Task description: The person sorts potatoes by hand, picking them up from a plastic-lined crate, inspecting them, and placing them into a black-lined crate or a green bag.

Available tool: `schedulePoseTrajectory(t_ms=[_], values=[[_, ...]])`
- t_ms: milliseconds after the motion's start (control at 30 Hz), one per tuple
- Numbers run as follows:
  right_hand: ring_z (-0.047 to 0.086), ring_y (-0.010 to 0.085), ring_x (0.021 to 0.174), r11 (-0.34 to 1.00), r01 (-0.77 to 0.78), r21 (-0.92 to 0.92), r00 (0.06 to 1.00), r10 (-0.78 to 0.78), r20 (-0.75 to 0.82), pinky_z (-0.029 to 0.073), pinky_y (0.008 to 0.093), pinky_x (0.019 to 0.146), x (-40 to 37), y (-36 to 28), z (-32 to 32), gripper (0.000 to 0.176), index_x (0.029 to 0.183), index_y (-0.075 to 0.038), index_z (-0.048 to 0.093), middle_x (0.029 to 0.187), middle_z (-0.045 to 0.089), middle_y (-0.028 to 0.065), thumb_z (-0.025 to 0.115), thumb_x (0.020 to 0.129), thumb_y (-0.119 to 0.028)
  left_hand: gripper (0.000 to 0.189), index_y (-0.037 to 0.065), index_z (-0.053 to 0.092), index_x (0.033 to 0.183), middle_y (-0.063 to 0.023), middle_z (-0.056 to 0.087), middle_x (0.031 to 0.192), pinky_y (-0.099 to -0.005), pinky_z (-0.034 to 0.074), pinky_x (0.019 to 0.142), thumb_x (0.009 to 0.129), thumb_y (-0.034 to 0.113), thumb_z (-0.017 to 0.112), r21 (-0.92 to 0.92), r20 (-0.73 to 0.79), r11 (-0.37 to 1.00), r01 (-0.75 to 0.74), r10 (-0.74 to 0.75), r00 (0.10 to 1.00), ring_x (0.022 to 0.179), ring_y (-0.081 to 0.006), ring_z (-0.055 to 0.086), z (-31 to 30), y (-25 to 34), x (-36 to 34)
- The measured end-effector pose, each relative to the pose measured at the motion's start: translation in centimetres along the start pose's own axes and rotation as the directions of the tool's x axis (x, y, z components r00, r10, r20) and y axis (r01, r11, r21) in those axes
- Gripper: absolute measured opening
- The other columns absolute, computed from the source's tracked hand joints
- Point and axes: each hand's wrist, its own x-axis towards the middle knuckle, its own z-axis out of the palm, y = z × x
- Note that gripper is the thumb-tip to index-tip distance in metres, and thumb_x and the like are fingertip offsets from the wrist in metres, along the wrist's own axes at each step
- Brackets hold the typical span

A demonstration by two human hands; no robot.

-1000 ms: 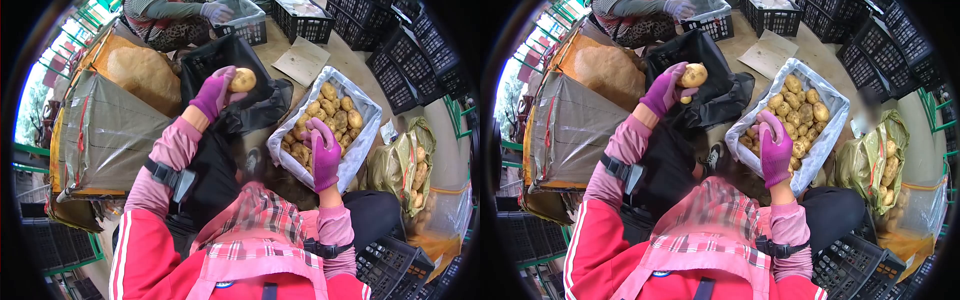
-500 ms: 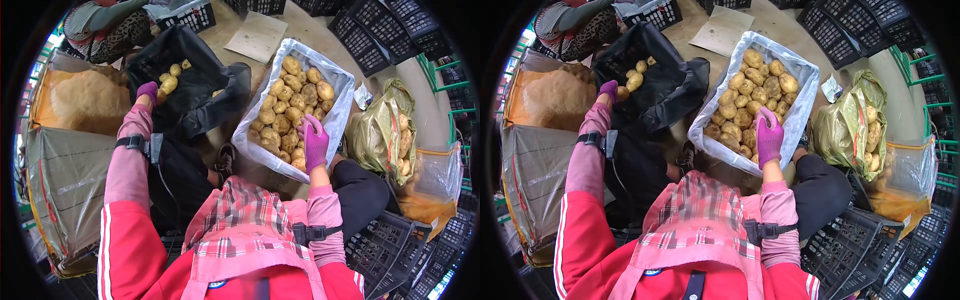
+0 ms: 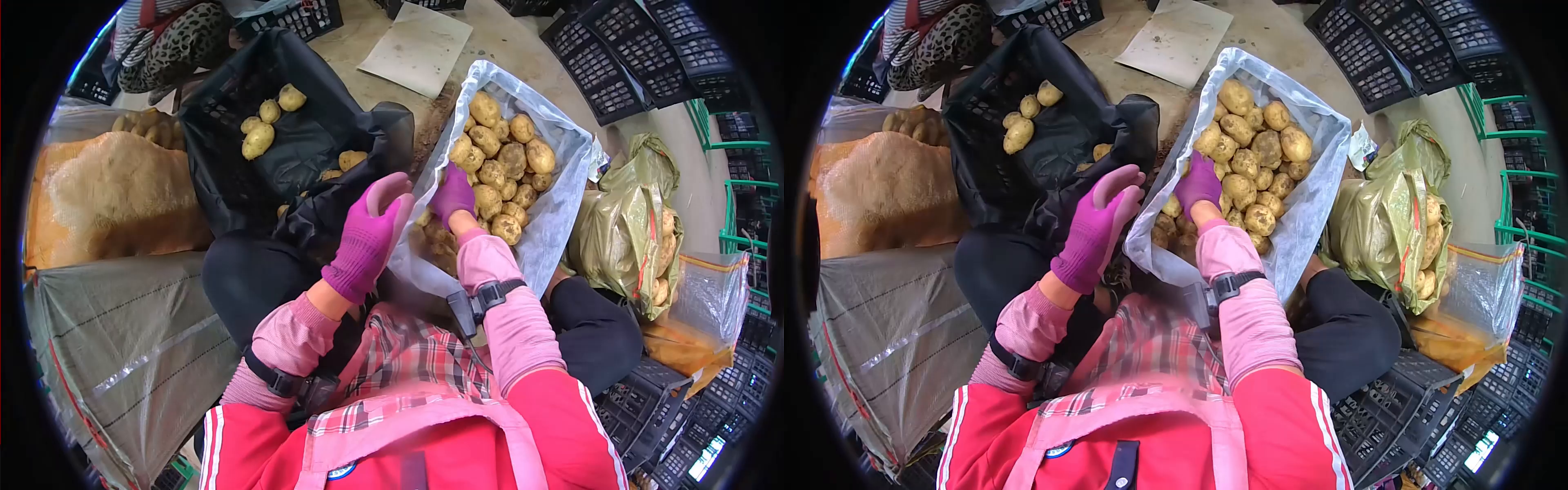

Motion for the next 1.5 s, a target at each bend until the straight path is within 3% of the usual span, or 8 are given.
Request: schedulePoseTrajectory(t_ms=[167, 233, 267, 367, 433, 967, 1233, 1500], values=[[0.059, 0.0185, 0.111, 0.363, -0.228, 0.904, 0.958, -0.080, 0.274, 0.050, 0.0315, 0.095, -5.2, 2.9, -7.7, 0.085, 0.144, -0.001, 0.040, 0.130, 0.054, 0.0075, 0.084, 0.072, -0.012, 0.042, -0.001, 0.052, 0.133, -0.0127, 0.059, 0.130, -0.0316, 0.048, 0.098, 0.097, 0.017, 0.062, 0.189, 0.051, 0.978, -0.086, 0.078, 0.996, 0.114, -0.0227, 0.060, -0.3, -1.2, 0.0], [0.056, 0.0194, 0.118, 0.246, -0.195, 0.949, 0.956, -0.170, 0.241, 0.045, 0.0323, 0.103, -9.1, 1.2, -11.3, 0.088, 0.147, -0.002, 0.037, 0.131, 0.055, 0.0085, 0.083, 0.073, -0.011, 0.041, 0.002, 0.050, 0.134, -0.0123, 0.058, 0.130, -0.0319, 0.050, 0.095, 0.098, 0.020, 0.060, 0.337, 0.210, 0.917, -0.212, 0.146, 0.967, 0.115, -0.0233, 0.060, -0.9, -2.2, 0.0], [0.053, 0.0198, 0.123, 0.251, -0.115, 0.961, 0.960, -0.221, 0.172, 0.042, 0.0328, 0.106, -10.6, 0.5, -12.3, 0.090, 0.149, -0.002, 0.035, 0.134, 0.053, 0.0092, 0.081, 0.073, -0.009, 0.044, 0.007, 0.044, 0.139, -0.0136, 0.056, 0.130, -0.0338, 0.053, 0.094, 0.101, 0.027, 0.055, -0.211, 0.388, 0.935, 0.284, -0.186, 0.903, 0.114, -0.0254, 0.062, -0.6, -1.4, 0.1], [0.051, 0.0203, 0.126, 0.285, 0.042, 0.957, 0.957, -0.288, 0.044, 0.042, 0.0338, 0.106, -13.3, -1.7, -13.9, 0.089, 0.149, -0.002, 0.034, 0.139, 0.051, 0.0099, 0.081, 0.074, -0.009, 0.048, 0.011, 0.035, 0.146, -0.0150, 0.055, 0.129, -0.0366, 0.054, 0.095, 0.104, 0.031, 0.049, -0.354, 0.559, 0.695, 0.626, -0.379, 0.737, 0.114, -0.0270, 0.063, 1.8, 0.8, -1.1], [0.052, 0.0203, 0.126, 0.350, 0.133, 0.927, 0.957, -0.289, -0.028, 0.043, 0.0331, 0.105, -14.0, -2.3, -14.1, 0.080, 0.148, -0.002, 0.038, 0.140, 0.052, 0.0104, 0.078, 0.079, -0.010, 0.051, 0.012, 0.031, 0.149, -0.0159, 0.055, 0.130, -0.0402, 0.054, 0.096, 0.104, 0.032, 0.047, -0.241, 0.532, 0.926, 0.291, -0.125, 0.838, 0.114, -0.0295, 0.064, 1.9, -1.3, -0.6], [0.058, 0.0264, 0.122, 0.064, 0.154, 0.986, 0.975, -0.171, -0.142, 0.043, 0.0374, 0.107, -13.3, -1.8, -16.4, 0.051, 0.139, 0.004, 0.046, 0.133, 0.058, 0.0200, 0.062, 0.093, -0.010, 0.057, 0.009, 0.032, 0.148, -0.0143, 0.055, 0.132, -0.0358, 0.053, 0.100, 0.105, 0.044, 0.042, -0.542, 0.516, 0.767, 0.344, -0.019, 0.856, 0.116, -0.0258, 0.062, 0.4, 1.7, -2.1], [0.058, 0.0286, 0.123, 0.731, 0.535, 0.424, 0.845, -0.455, -0.281, 0.047, 0.0380, 0.101, -14.0, -6.1, -12.9, 0.054, 0.137, -0.004, 0.052, 0.133, 0.059, 0.0151, 0.070, 0.087, -0.015, 0.049, 0.005, 0.048, 0.132, -0.0107, 0.062, 0.117, -0.0296, 0.056, 0.090, 0.105, 0.044, 0.042, -0.468, 0.605, 0.763, 0.445, -0.091, 0.791, 0.102, -0.0180, 0.067, -0.4, -1.0, 0.2], [0.068, 0.0317, 0.103, 0.745, 0.446, 0.496, 0.893, -0.331, -0.305, 0.052, 0.0353, 0.089, -14.0, -6.6, -12.1, 0.026, 0.116, -0.001, 0.067, 0.108, 0.070, 0.0174, 0.057, 0.097, -0.016, 0.049, 0.005, 0.044, 0.133, -0.0142, 0.059, 0.118, -0.0347, 0.058, 0.086, 0.102, 0.042, 0.052, -0.399, 0.444, 0.786, 0.472, -0.285, 0.850, 0.101, -0.0270, 0.068, 0.0, -2.0, -0.5]])
